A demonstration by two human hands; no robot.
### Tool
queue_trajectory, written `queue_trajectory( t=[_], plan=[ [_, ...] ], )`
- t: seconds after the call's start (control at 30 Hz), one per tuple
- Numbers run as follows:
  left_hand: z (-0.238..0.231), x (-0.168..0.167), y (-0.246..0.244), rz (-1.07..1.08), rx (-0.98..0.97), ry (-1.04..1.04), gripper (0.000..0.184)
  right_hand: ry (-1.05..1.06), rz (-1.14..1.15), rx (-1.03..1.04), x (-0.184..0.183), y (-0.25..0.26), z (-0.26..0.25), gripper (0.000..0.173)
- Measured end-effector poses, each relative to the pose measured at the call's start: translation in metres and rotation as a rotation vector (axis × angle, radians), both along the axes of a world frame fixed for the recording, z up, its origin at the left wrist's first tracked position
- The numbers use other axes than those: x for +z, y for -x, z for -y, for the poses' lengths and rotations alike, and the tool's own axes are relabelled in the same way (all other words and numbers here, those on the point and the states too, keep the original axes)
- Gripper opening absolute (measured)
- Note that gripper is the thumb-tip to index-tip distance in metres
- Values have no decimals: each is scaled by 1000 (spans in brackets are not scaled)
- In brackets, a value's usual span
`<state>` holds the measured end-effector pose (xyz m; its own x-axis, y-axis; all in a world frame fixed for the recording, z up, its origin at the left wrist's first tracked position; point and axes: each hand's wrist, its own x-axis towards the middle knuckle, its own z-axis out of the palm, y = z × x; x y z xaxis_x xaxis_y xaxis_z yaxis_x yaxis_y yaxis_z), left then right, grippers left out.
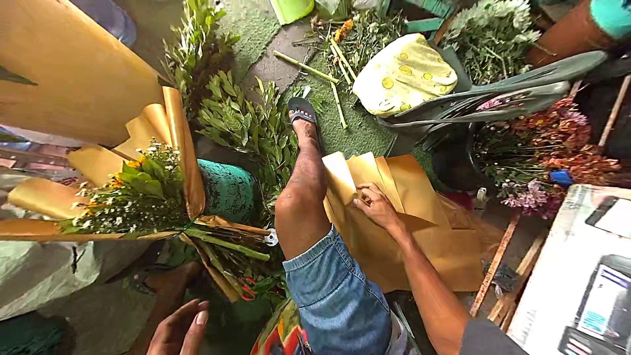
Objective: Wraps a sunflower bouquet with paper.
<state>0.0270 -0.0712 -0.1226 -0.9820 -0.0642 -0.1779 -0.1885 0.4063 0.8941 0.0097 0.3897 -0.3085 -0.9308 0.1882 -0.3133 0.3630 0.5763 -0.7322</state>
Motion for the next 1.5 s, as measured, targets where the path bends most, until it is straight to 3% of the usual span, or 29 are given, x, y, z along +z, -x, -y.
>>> queue_trajectory(
  t=[0.13,0.27,0.33,0.43,0.5,0.57,0.67,0.73,0.83,0.9,1.0,1.07,1.1,1.2,1.33,1.43,1.5],
  plan=[
    [-65,42,0,-21,-302,-86,42,12,-378,221,131,-33,45,23],
    [-116,48,3,-9,-408,-277,88,0,-698,584,216,-54,113,16],
    [-118,57,1,-38,-310,-437,75,-28,-811,700,231,-62,133,12],
    [-117,75,-15,-140,-61,-577,11,-61,-839,817,238,-74,154,13],
    [-108,77,-20,-254,0,-572,11,17,-816,792,242,-77,166,14],
    [-99,85,-26,-359,-35,-571,14,142,-721,674,254,-78,178,23],
    [-101,100,-38,-427,-52,-512,21,200,-534,538,285,-75,198,84],
    [-103,108,-43,-457,-63,-470,27,125,-488,523,302,-72,212,104],
    [-92,114,-46,-519,-295,-453,53,37,-533,360,325,-68,219,82],
    [-84,114,-47,-577,-340,-407,58,23,-550,250,339,-63,216,67],
    [-69,105,-32,-623,-5,-385,61,279,-562,210,364,-46,198,56],
    [-54,92,-3,-401,162,-494,86,493,-571,274,384,-38,184,49],
    [-48,87,16,-274,145,-626,88,567,-567,323,393,-35,178,47],
    [-51,82,58,-60,-116,-1058,60,716,-528,436,416,-32,165,45],
    [-76,110,83,-157,-536,-1511,39,680,-557,464,442,-26,141,43],
    [-76,138,87,-289,-597,-1523,30,634,-585,457,456,-22,122,41],
    [-69,160,78,-372,-560,-1422,25,577,-623,446,469,-17,112,41]
  ],
)
